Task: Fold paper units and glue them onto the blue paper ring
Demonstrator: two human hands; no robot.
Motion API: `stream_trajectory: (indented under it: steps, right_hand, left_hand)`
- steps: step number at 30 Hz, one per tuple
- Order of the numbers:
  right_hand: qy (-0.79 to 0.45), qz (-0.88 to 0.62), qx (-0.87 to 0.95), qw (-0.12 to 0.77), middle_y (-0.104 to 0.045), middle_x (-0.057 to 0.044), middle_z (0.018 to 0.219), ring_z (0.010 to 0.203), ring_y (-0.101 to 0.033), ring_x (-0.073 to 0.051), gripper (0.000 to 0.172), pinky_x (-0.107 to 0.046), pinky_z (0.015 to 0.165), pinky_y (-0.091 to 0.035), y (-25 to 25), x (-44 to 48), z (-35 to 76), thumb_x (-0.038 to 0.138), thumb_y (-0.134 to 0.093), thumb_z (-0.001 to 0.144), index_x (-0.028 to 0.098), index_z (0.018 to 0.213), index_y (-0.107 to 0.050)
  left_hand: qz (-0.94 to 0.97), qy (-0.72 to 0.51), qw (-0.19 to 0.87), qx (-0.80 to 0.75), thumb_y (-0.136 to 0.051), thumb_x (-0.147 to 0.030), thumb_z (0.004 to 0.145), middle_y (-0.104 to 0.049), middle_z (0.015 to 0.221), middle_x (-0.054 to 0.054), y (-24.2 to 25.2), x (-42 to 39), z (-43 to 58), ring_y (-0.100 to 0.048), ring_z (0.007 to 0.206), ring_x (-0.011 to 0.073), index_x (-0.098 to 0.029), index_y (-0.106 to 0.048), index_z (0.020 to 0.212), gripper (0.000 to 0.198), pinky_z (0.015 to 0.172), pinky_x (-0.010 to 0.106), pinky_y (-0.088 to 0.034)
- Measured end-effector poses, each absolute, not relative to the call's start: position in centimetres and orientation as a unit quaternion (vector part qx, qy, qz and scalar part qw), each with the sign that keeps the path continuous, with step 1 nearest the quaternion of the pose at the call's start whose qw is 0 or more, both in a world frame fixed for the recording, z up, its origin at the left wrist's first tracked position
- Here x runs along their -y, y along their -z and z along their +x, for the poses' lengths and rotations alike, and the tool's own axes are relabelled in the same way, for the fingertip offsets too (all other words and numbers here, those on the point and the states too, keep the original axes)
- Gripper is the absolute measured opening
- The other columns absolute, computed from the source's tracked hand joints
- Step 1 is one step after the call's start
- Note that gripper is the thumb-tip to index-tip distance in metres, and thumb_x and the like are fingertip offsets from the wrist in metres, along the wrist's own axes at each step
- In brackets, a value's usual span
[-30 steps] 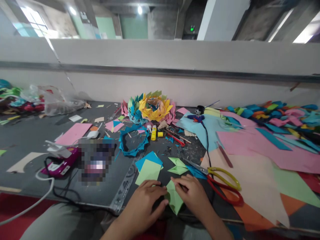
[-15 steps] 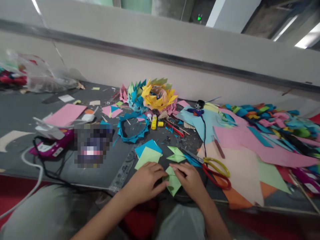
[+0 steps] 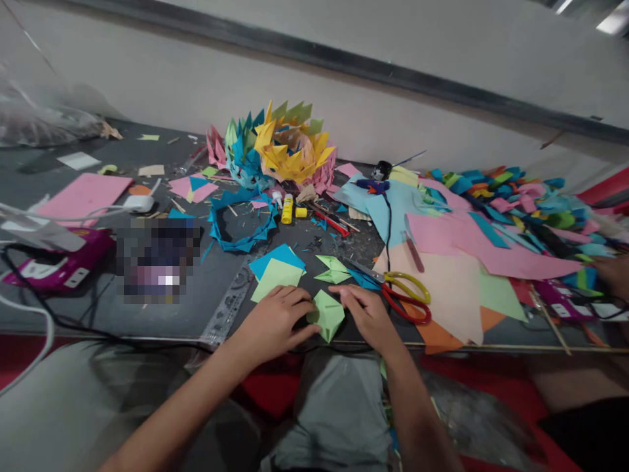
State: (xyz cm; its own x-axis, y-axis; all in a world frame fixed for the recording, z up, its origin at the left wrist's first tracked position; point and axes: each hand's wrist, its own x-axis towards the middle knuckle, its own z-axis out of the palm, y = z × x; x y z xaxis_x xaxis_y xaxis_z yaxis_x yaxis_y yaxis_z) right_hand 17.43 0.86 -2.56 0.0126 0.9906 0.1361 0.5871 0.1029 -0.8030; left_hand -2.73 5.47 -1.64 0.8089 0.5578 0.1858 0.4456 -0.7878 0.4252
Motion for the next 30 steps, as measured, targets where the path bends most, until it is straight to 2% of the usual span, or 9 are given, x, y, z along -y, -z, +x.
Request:
stream_trajectory:
  steps: [3,8,15,19,24,30]
  right_hand:
    - [-0.280,-0.603,0.634,0.396,-0.062,-0.004,0.082,0.076,-0.057,-0.016,0.026,-0.027,0.069,-0.045,2.2,0.4,18.5,0.033,-0.044,0.087,0.019,0.092,-0.065]
    - [-0.261,-0.595,0.688,0.322,-0.058,-0.005,0.089,0.086,-0.056,-0.017,0.017,-0.027,0.076,-0.045,2.4,1.8,18.7,0.031,-0.053,0.082,0.021,0.091,-0.063]
    - [-0.126,-0.646,0.686,0.309,-0.057,-0.005,0.087,0.086,-0.054,-0.019,0.015,-0.031,0.077,-0.044,3.9,1.3,17.4,0.035,-0.053,0.082,0.021,0.080,-0.059]
    - [-0.099,-0.646,0.697,0.296,-0.058,-0.005,0.090,0.087,-0.054,-0.019,0.017,-0.030,0.076,-0.044,4.3,1.5,17.2,0.034,-0.050,0.084,0.021,0.087,-0.060]
    - [-0.079,-0.635,0.722,0.263,-0.058,-0.007,0.093,0.084,-0.053,-0.020,0.025,-0.033,0.075,-0.044,4.4,1.6,16.8,0.027,-0.043,0.088,0.022,0.103,-0.062]
    - [-0.069,-0.629,0.726,0.271,-0.057,-0.008,0.091,0.081,-0.053,-0.020,0.024,-0.034,0.072,-0.045,4.4,1.0,16.4,0.028,-0.044,0.086,0.023,0.096,-0.065]
  left_hand:
    - [0.934,-0.155,0.174,-0.270,-0.046,-0.036,0.086,-0.057,0.097,0.004,2.0,-5.4,-2.6,-0.052,0.093,0.0182,-0.019,-0.057,0.097,0.023,0.084,0.034,-0.038]
    - [0.937,-0.155,0.157,-0.269,-0.047,-0.034,0.086,-0.057,0.096,0.004,2.2,-5.4,-2.4,-0.052,0.092,0.0179,-0.019,-0.056,0.096,0.020,0.083,0.034,-0.039]
    - [0.939,-0.148,0.142,-0.278,-0.045,-0.038,0.086,-0.056,0.097,0.004,2.1,-5.0,-2.3,-0.051,0.094,0.0190,-0.019,-0.054,0.097,0.024,0.084,0.035,-0.039]
    - [0.923,-0.149,0.148,-0.321,-0.052,-0.046,0.080,-0.055,0.097,0.005,2.0,-4.2,-1.8,-0.050,0.094,0.0214,-0.018,-0.054,0.094,0.032,0.086,0.038,-0.039]
    - [0.900,-0.163,0.148,-0.377,-0.059,-0.041,0.075,-0.054,0.097,0.006,2.2,-3.3,-0.9,-0.048,0.094,0.0230,-0.016,-0.053,0.090,0.031,0.086,0.039,-0.039]
    - [0.900,-0.167,0.133,-0.380,-0.050,-0.031,0.083,-0.054,0.091,0.005,2.1,-3.2,-1.0,-0.048,0.089,0.0213,-0.016,-0.053,0.087,0.017,0.084,0.039,-0.040]
